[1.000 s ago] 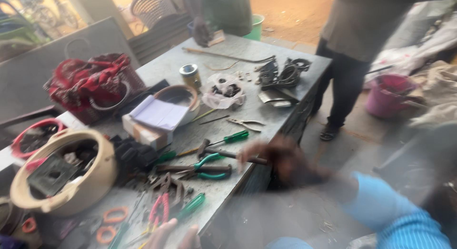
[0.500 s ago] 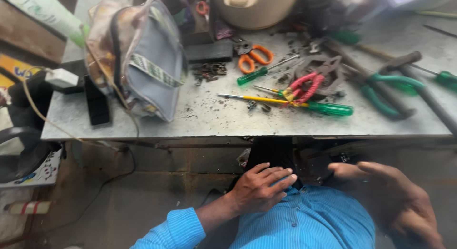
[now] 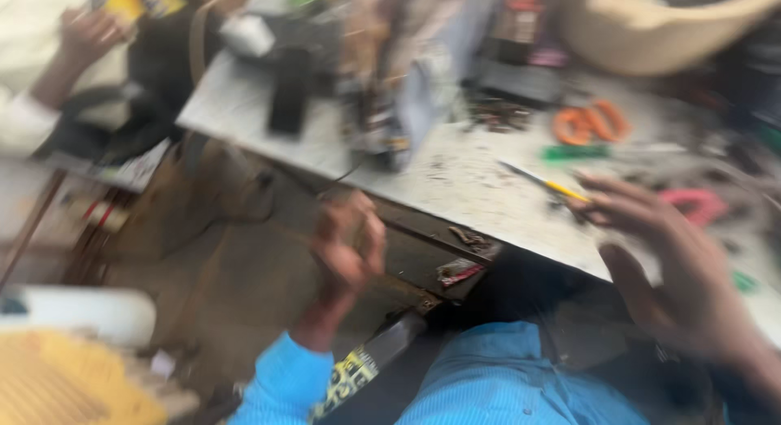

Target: The person uses pliers to repeatedly bend and adjust a small metal tab on an electrical component held in the other hand. They switch between two pairs of pliers and occasionally inspect the component while seated at a cluttered workbench.

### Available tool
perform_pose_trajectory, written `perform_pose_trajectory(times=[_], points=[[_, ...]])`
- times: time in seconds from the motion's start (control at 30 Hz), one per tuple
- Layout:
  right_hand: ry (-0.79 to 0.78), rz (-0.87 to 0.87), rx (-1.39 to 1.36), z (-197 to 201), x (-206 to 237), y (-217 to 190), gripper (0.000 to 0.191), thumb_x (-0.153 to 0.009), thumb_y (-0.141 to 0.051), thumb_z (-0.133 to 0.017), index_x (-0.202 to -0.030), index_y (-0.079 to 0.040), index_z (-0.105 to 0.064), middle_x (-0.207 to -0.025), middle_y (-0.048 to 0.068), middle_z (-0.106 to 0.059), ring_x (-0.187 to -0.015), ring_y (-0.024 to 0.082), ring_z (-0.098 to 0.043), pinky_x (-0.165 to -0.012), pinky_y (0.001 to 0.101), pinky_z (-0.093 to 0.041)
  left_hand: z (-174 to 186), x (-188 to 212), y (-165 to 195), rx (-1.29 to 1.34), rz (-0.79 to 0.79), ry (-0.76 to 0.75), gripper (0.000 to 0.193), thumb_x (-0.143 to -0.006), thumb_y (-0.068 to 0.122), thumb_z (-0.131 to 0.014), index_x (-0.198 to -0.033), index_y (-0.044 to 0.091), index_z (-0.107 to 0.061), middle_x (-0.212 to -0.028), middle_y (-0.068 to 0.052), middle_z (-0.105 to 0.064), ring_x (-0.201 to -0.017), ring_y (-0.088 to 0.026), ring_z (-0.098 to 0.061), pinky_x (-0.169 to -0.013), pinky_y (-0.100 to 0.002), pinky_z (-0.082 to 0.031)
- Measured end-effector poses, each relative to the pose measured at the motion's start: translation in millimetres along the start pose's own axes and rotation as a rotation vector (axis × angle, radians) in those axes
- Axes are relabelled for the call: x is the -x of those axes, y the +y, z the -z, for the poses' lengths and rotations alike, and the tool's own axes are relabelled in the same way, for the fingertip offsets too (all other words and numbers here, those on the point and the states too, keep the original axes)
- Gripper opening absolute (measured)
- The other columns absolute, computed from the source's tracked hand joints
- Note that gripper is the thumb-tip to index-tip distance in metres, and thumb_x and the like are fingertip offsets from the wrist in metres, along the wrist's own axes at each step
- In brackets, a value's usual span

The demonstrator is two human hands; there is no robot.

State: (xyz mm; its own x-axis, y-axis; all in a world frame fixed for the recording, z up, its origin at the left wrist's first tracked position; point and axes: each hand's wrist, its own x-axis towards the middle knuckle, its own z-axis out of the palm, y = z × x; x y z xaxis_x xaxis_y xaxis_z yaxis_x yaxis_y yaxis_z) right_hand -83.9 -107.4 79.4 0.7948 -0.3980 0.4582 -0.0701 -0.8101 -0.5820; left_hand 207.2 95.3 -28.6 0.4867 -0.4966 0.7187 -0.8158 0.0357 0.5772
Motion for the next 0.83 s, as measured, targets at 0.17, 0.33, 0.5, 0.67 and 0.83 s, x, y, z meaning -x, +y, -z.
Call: perform_pose_trajectory(times=[0.17,0.33,0.5,0.67,0.83], points=[[-0.006,0.017,0.050,-38.8,2.5,-14.5,0.048,-0.080,-0.003,-0.072,-0.125,-0.005,-0.057,-0.140,0.013,-0.063,-0.126,0.032,-0.067,-0.101,0.0389,-0.055,52.6,-92.8,-108.7,-0.454,0.064,0.041,0.064,-0.092,0.021,-0.076,-0.144,-0.003,-0.047,-0.136,-0.023,-0.054,-0.132,-0.038,-0.051,-0.112,-0.051,-0.043],[-0.050,-0.118,-0.091,-52.2,20.0,-0.4,0.052,-0.079,-0.002,-0.072,-0.129,-0.007,-0.058,-0.139,0.012,-0.065,-0.111,0.022,-0.073,-0.092,0.0352,-0.058,21.4,-156.1,-162.4,-0.748,0.443,-0.274,0.112,-0.069,0.057,-0.090,-0.147,-0.003,-0.036,-0.142,-0.029,-0.042,-0.132,-0.046,-0.037,-0.105,-0.061,-0.034],[-0.023,-0.130,-0.185,-36.2,50.6,4.3,0.057,-0.081,0.001,-0.070,-0.135,-0.006,-0.055,-0.143,0.017,-0.061,-0.122,0.028,-0.068,-0.100,0.0396,-0.054,-4.0,-174.6,-169.5,-0.606,0.317,-0.218,0.094,-0.060,0.051,-0.091,-0.132,-0.002,-0.062,-0.130,-0.028,-0.060,-0.123,-0.045,-0.052,-0.107,-0.056,-0.040],[0.036,-0.170,-0.337,-21.0,81.1,1.7,0.057,-0.086,0.003,-0.068,-0.140,-0.005,-0.054,-0.144,0.019,-0.061,-0.113,0.026,-0.074,-0.101,0.0396,-0.055,8.7,-150.1,-133.1,-0.407,0.252,-0.079,0.080,-0.068,0.024,-0.096,-0.134,-0.004,-0.060,-0.131,-0.026,-0.058,-0.124,-0.043,-0.053,-0.107,-0.055,-0.043],[0.026,-0.265,-0.533,-31.8,98.6,-5.5,0.052,-0.093,0.002,-0.066,-0.143,-0.004,-0.055,-0.135,0.017,-0.068,-0.115,0.026,-0.075,-0.097,0.0395,-0.059,-11.5,-16.4,10.6,-0.008,0.342,-0.119,0.075,-0.082,0.024,-0.089,-0.142,-0.003,-0.052,-0.129,-0.016,-0.062,-0.113,-0.027,-0.064,-0.105,-0.039,-0.052]])
